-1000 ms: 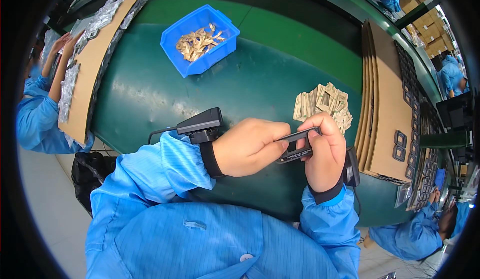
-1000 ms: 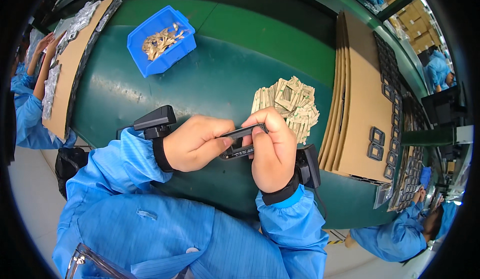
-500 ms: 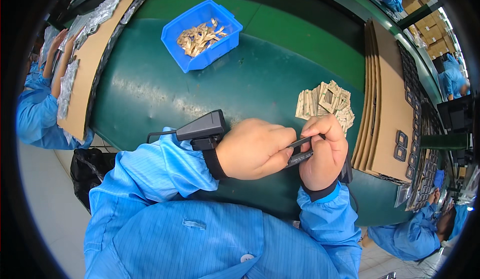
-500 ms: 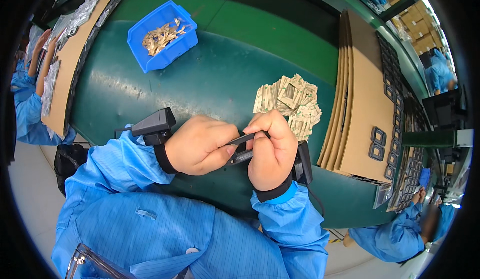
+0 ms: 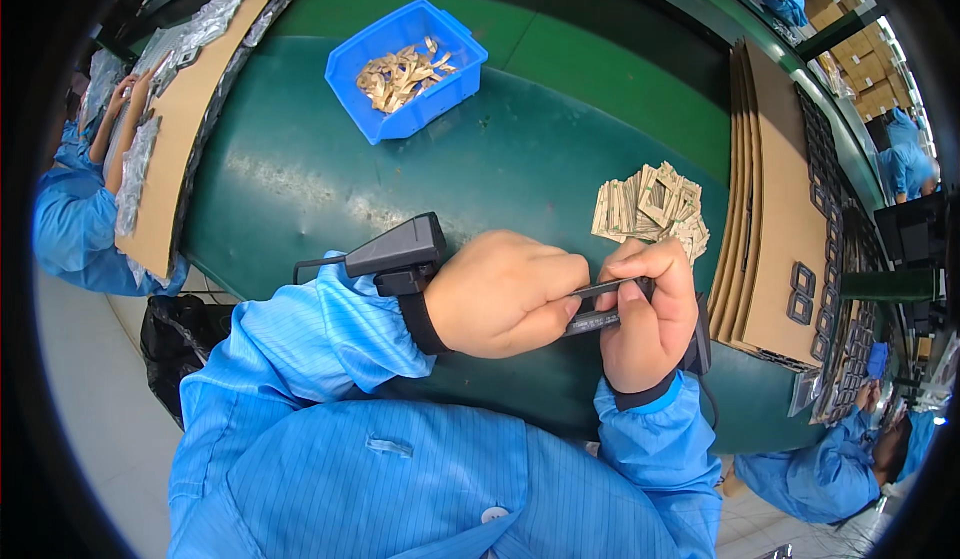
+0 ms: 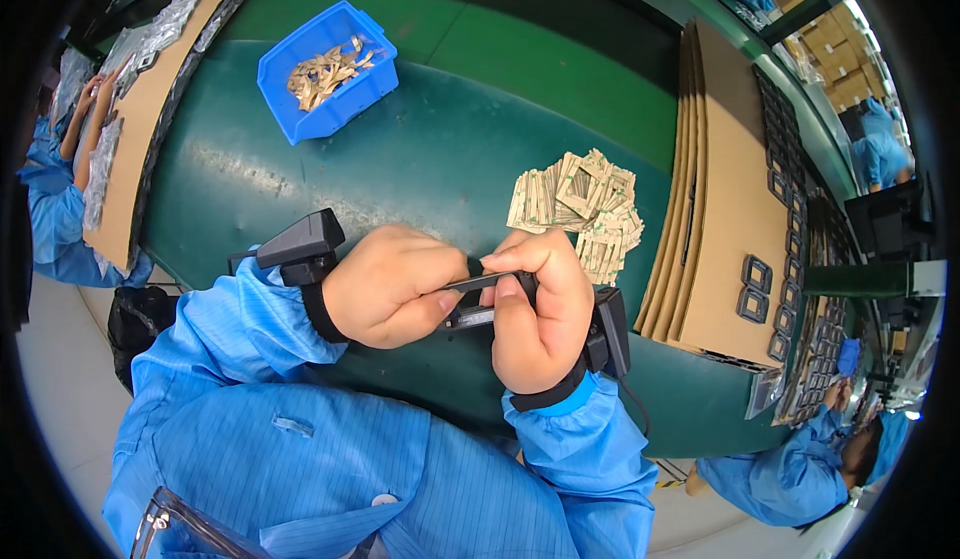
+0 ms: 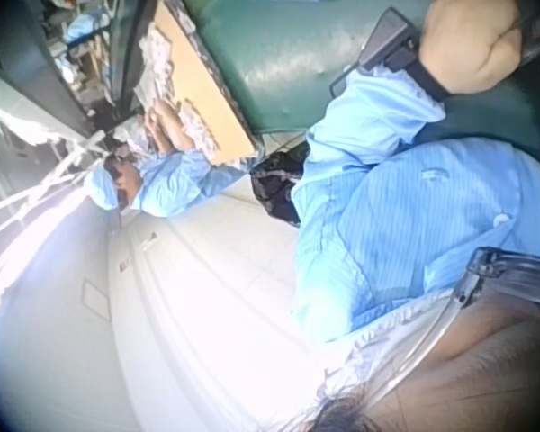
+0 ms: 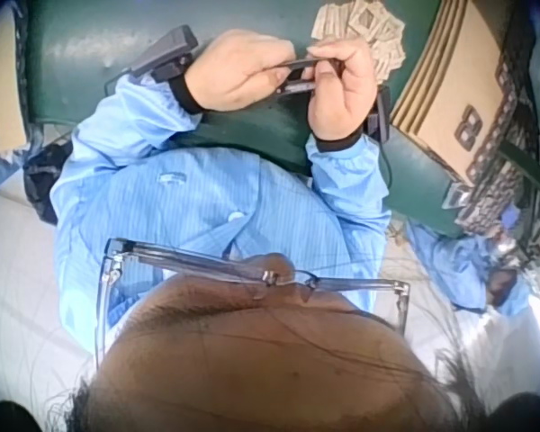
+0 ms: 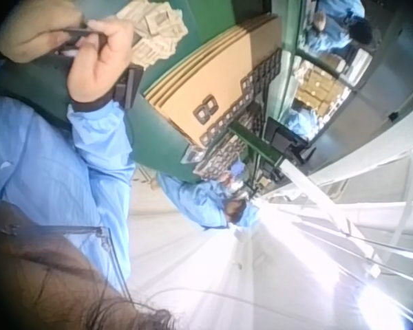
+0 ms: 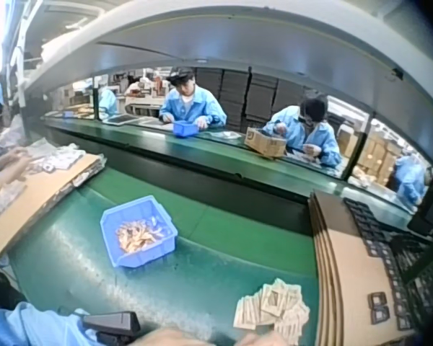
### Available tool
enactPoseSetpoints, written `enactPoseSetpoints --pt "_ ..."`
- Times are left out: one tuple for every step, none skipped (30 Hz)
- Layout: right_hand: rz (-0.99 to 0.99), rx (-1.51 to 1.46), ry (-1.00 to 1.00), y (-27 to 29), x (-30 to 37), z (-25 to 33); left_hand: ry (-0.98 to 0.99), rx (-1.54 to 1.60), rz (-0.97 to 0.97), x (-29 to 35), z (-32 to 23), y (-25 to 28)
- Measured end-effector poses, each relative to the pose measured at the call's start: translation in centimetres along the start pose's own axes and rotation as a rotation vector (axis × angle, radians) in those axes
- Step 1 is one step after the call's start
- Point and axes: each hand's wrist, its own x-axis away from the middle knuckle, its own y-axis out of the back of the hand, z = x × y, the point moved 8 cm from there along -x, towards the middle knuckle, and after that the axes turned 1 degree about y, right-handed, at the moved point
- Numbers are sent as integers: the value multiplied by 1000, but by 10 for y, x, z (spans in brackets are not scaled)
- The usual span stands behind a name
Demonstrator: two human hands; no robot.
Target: Manually assembling small plastic and metal components into an electronic housing shell on a factory production line.
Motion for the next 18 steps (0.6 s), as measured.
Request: enactPoseSetpoints --pt "11 -2 10 0 1 1 1 1 -1 0 0 -1" --pt "21 -3 20 -1 1 1 -14 -8 0 0 -1 -1" --pt "21 -3 19 0 1 1 -28 -16 1 0 -2 -2" --pt "31 7 32 1 1 1 -27 -15 1 0 -2 -3" --pt "42 16 45 1 0 1 -34 -46 3 0 -2 -5" --pt "41 16 44 1 0 0 -42 -76 6 -1 -2 -6" --pt "31 -8 23 2 0 -3 -41 -76 8 -1 -1 -8" --pt "27 -31 3 1 -1 -5 -42 -88 1 1 0 -8" --pt "31 -29 3 0 -1 -6 -43 -100 -5 2 0 -8" --pt "24 -41 -4 -1 -2 -9 -43 -100 -8 4 1 -8" --pt "12 -55 -11 0 -2 -10 -42 -102 -19 3 1 -8" --pt "11 -55 -12 0 -2 -10 -41 -104 -30 3 1 -8" --pt "8 -58 -3 1 -2 -9 -40 -103 -29 2 1 -8" --pt "5 -61 7 1 -1 -9 -50 -109 -42 2 0 -8" --pt "5 -62 6 1 -1 -10 -60 -115 -55 2 -2 -7" --pt "10 -33 47 1 -1 -9 -59 -116 -55 2 -2 -5" --pt "15 -2 88 0 -2 -6 -59 -101 -76 0 -1 -1" --pt "15 -3 90 -3 -2 -1 -60 -85 -98 -1 -1 4"
